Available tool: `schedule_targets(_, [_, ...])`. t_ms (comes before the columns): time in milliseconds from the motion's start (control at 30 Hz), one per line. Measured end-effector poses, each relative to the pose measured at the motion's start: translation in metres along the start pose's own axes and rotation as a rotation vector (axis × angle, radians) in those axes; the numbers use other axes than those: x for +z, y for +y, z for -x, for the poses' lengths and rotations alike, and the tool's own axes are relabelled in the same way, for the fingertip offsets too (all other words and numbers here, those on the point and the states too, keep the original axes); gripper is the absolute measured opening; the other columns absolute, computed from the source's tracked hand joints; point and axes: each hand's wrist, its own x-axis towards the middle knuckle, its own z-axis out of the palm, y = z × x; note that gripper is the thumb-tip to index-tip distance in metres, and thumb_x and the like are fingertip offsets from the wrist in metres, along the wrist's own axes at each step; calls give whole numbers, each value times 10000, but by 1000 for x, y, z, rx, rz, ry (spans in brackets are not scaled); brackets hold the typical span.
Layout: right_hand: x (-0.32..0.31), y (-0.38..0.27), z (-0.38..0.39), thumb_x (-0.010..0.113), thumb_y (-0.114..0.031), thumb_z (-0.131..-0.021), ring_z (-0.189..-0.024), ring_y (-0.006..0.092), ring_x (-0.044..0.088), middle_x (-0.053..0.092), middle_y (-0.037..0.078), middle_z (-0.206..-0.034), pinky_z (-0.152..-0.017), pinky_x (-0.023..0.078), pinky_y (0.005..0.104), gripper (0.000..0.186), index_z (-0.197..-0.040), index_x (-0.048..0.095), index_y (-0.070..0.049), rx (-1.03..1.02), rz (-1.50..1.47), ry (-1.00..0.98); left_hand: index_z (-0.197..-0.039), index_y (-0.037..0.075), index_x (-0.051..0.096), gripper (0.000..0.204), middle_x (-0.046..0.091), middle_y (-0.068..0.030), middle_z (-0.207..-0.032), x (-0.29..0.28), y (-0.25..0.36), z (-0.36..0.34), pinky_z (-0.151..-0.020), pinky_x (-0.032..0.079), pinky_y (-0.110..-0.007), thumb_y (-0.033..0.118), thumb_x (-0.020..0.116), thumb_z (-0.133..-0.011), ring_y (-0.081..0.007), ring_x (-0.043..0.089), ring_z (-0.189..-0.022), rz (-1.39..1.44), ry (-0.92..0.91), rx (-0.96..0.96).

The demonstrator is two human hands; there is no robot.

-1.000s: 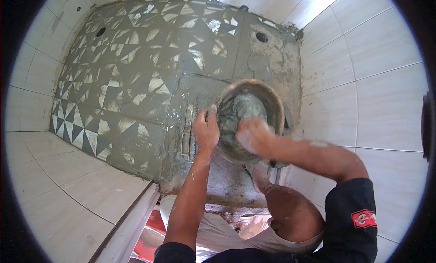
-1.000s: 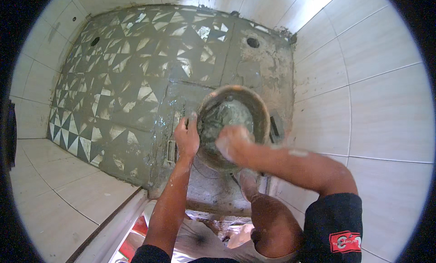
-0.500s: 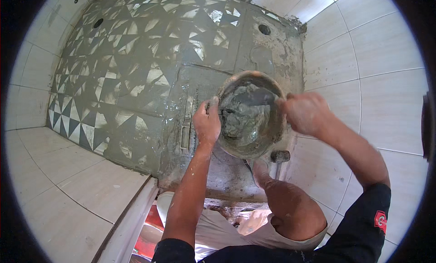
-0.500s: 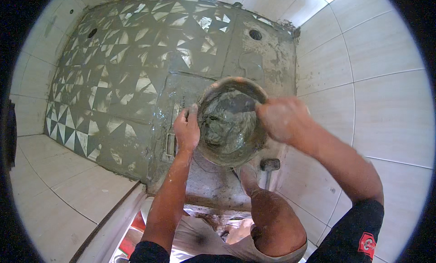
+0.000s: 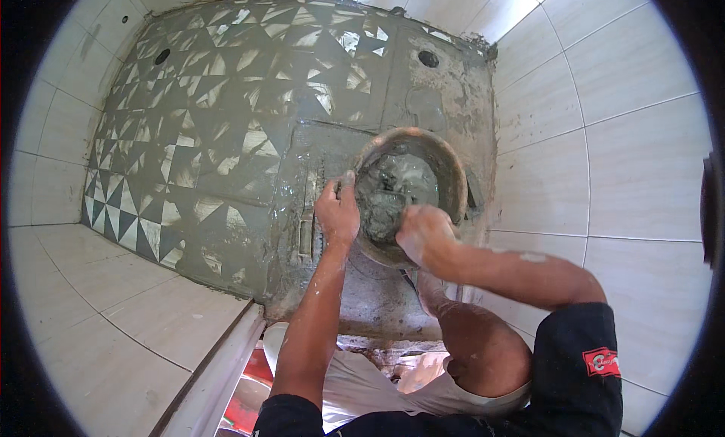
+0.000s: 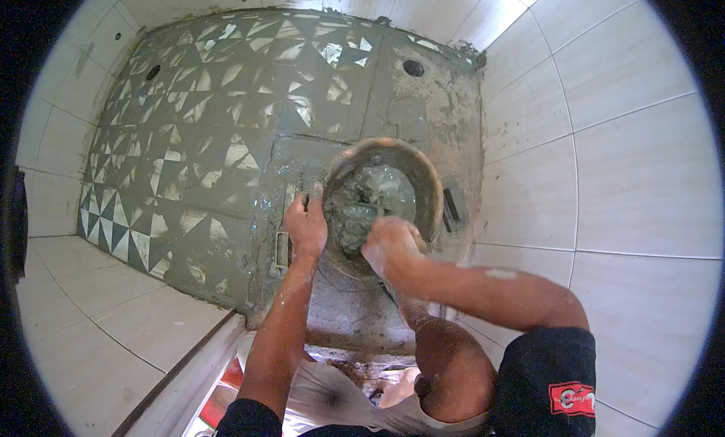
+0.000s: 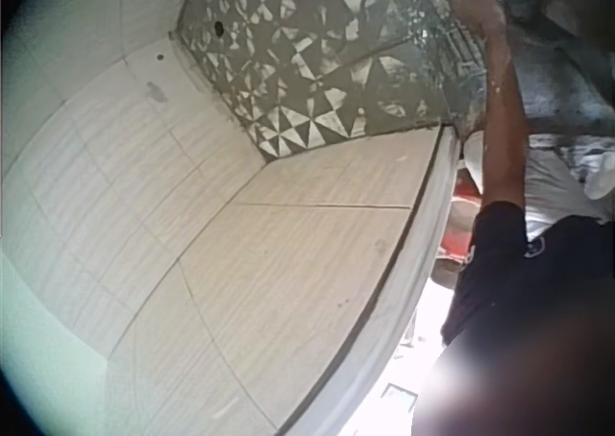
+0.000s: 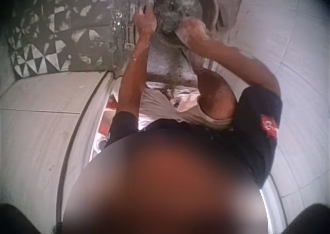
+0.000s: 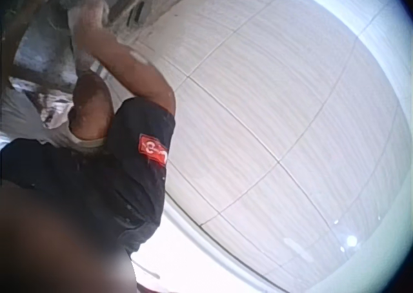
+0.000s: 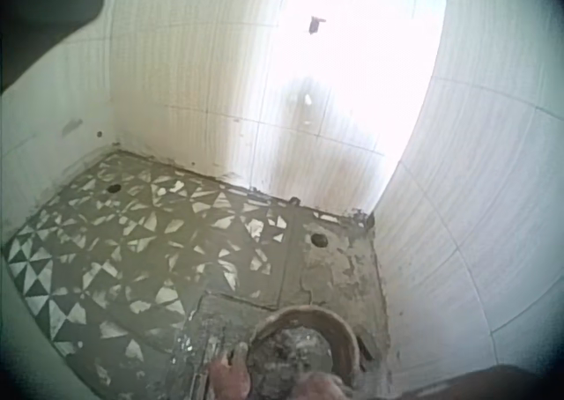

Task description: The recorder is applying cement and placing/leveling tiles on a bathroom floor.

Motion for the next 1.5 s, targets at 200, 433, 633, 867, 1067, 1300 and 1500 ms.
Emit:
schedule_targets(200, [8, 31, 54, 679, -139, -778, -813, 277, 694, 665, 122, -963, -570, 573, 432, 284, -1001, 736, 26, 125, -53, 217, -1024, -46, 702, 442, 694, -146, -802, 3, 5, -1, -721, 479, -369, 391, 638, -997, -185, 580, -734, 54, -65, -39])
schedule_targets(433, [-42, 80, 115, 662, -142, -807, -806, 287, 683, 630, 129, -924, -665, 570, 386, 234, -981, 627, 10, 91, -72, 328, -1015, -42, 704, 452, 677, -128, -774, -2, -3, -3, -710, 472, -364, 406, 643, -995, -177, 556, -719, 10, -70, -76])
schedule_targets(633, [-24, 60, 93, 642, -137, -843, -813, 301, 702, 645, 136, -900, -666, 575, 390, 250, -1037, 642, 20, 27, -90, 149, -991, -26, 709, 422, 682, -165, -755, 2, 4, -1, -677, 484, -393, 393, 651, -980, -240, 606, -677, 7, -23, -8])
schedule_targets(867, [-6, 58, -18, 668, -178, -815, -948, 303, 735, 744, 142, -967, -737, 593, 443, 237, -998, 741, -46, -153, -124, -126, -1006, -29, 709, 438, 692, -208, -792, 7, -7, -6, -705, 495, -415, 403, 651, -972, -282, 649, -726, 36, 5, 24])
schedule_targets(1067, [-77, 147, 7, 704, -244, -794, -879, 352, 707, 715, 148, -855, -791, 567, 476, 287, -1063, 726, -147, -118, -294, -238, -1053, -22, 721, 528, 706, -273, -907, -3, 7, -6, -770, 521, -444, 489, 629, -955, -418, 700, -855, -109, -34, -63])
schedule_targets(1300, [-62, 90, 7, 701, -181, -767, -893, 262, 742, 748, 99, -844, -768, 598, 405, 169, -905, 775, -117, -102, 14, 88, -1036, 20, 726, 482, 697, -249, -834, -1, -4, -3, -728, 518, -446, 484, 620, -956, -434, 686, -797, 33, -32, -59])
schedule_targets(1500, [-12, 5, 0, 635, -146, -845, -911, 329, 727, 713, 168, -991, -729, 604, 404, 215, -961, 771, -27, -34, 21, 99, -1048, 17, 731, 453, 707, -238, -844, -3, 0, 0, -739, 517, -432, 450, 635, -958, -359, 693, -790, -13, -47, -83])
